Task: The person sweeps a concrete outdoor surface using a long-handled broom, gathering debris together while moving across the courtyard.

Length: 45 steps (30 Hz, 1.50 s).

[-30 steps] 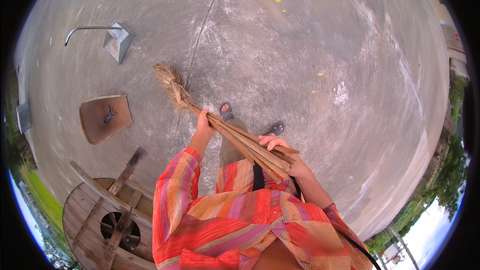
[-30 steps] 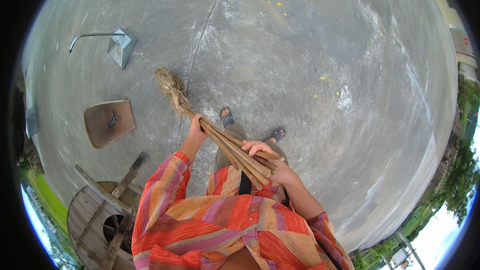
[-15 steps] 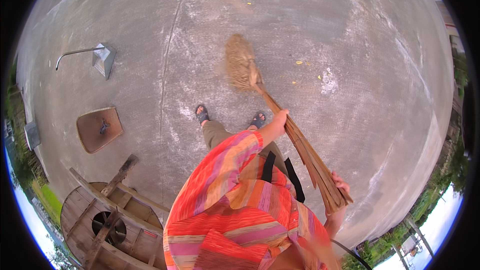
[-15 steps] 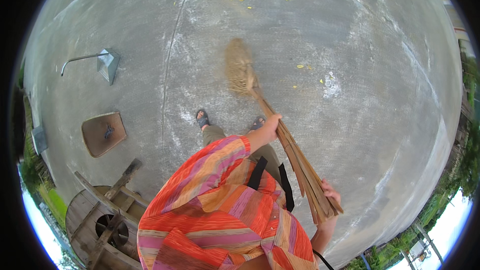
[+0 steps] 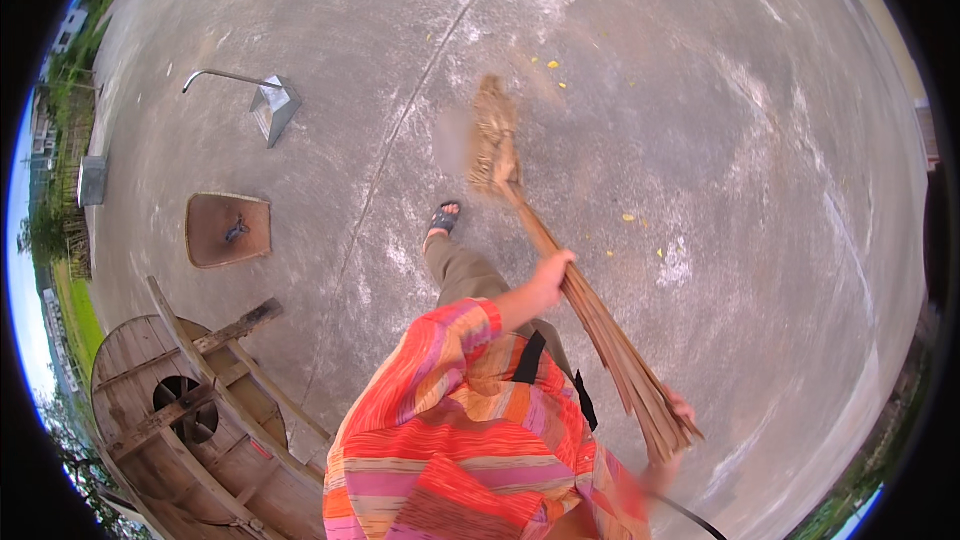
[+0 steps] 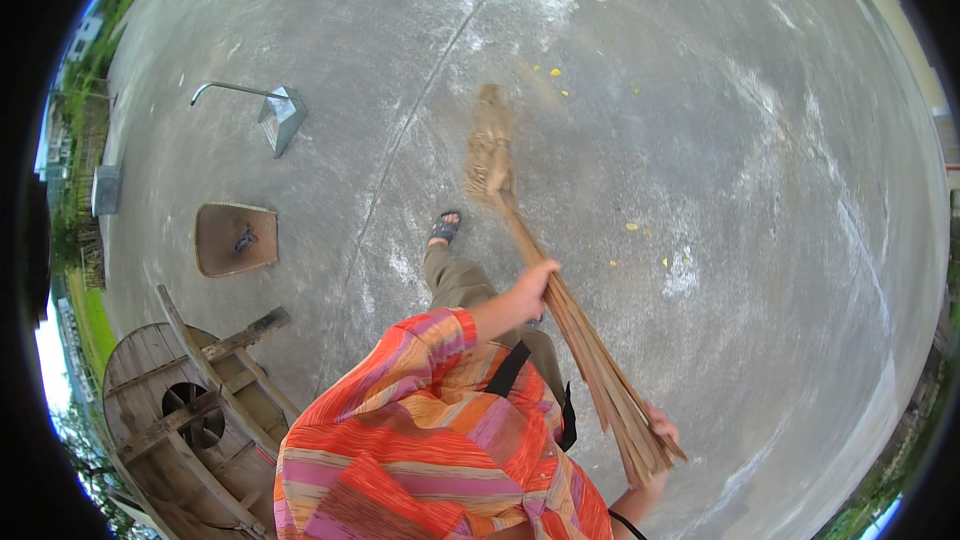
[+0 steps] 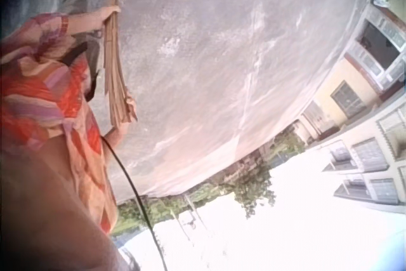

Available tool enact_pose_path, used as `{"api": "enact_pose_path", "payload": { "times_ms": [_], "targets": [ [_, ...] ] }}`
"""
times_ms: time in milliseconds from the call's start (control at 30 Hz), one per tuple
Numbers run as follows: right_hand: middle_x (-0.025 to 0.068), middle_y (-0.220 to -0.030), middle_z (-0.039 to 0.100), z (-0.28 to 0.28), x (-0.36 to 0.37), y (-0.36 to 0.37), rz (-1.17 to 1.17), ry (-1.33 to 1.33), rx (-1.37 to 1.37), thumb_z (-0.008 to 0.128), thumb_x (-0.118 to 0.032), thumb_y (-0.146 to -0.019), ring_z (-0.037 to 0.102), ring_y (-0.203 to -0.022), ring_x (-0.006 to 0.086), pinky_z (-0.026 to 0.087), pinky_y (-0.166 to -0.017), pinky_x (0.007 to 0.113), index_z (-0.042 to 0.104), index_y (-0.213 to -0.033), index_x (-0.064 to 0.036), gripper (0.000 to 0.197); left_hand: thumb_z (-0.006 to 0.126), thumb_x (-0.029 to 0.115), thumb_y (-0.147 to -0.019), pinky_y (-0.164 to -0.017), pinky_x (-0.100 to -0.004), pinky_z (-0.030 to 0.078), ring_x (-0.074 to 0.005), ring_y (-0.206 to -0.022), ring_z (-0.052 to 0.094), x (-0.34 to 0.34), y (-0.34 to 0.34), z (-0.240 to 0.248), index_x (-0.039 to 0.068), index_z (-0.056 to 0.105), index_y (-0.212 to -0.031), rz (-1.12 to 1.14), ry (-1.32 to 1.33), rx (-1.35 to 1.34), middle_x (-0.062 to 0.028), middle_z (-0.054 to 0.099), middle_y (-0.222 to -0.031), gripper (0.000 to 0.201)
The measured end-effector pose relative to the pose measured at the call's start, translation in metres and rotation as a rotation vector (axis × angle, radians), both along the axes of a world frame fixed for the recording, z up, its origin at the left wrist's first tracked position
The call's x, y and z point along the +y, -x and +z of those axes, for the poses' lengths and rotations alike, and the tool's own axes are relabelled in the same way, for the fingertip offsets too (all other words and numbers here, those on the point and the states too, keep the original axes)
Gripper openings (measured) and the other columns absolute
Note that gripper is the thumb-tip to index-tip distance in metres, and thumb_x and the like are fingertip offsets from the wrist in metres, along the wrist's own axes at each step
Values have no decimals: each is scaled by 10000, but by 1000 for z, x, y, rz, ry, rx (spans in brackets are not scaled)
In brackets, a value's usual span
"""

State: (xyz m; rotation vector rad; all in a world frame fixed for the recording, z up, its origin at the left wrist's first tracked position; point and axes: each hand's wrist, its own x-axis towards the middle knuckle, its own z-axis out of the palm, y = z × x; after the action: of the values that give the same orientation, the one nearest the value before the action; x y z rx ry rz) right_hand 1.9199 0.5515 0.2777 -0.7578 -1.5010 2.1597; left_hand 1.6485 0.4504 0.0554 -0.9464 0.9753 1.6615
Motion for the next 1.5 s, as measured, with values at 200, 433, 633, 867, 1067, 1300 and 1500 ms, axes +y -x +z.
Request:
{"api": "enact_pose_path", "payload": {
  "times_ms": [200,433,633,867,1067,1300,1500],
  "targets": [
    [108,-1280,375,-30,-24,266,782,-215,-271,596,13,-757,454,-1117,212,409,-907,327,311,-1283,-127,614,587,190,-697,-669,-470,461,-273,-744,510,-132,236,-56,66,461,-906,327,53,161,-107,475,-815,274],
    [200,-1250,410,-72,-54,540,739,885,-611,452,-263,-884,516,-1058,297,470,-826,456,265,-1328,-71,518,559,143,-719,-749,-452,465,-303,-823,527,-240,441,-88,-6,453,-999,317,347,61,-154,507,-897,335],
    [191,-1108,466,-83,-79,665,1154,1173,-717,502,-323,-833,544,-1003,261,527,-739,421,305,-1249,17,572,502,208,-760,-758,-462,462,-289,-807,505,-238,473,-121,36,443,-909,377,173,-113,-122,484,-875,236],
    [91,-1046,515,-51,1,641,1047,967,-679,554,-312,-798,552,-910,155,492,-749,292,292,-1288,-30,623,481,198,-745,-800,-495,437,-302,-836,497,-136,478,-96,75,443,-905,206,79,-208,-116,484,-897,205],
    [105,-1052,507,9,34,516,581,961,-789,625,-257,-745,552,-894,168,515,-719,316,240,-1324,-54,724,544,214,-755,-635,-448,447,-230,-661,499,-16,398,-60,79,471,-825,-84,232,-268,-84,468,-677,168],
    [125,-1074,496,64,-6,349,77,1132,-684,648,-41,-701,579,-858,217,511,-729,340,216,-1342,-85,774,593,186,-736,-560,-407,454,-240,-647,539,84,229,-39,9,507,-932,-547,90,-260,-117,524,-755,278],
    [128,-1146,470,93,-34,260,-14,1077,-802,554,90,-672,507,-1030,205,461,-829,299,156,-1366,-64,815,634,155,-663,-552,-380,433,-207,-665,540,108,148,5,-19,529,-826,-711,-92,-66,-111,531,-750,261]
  ]
}}
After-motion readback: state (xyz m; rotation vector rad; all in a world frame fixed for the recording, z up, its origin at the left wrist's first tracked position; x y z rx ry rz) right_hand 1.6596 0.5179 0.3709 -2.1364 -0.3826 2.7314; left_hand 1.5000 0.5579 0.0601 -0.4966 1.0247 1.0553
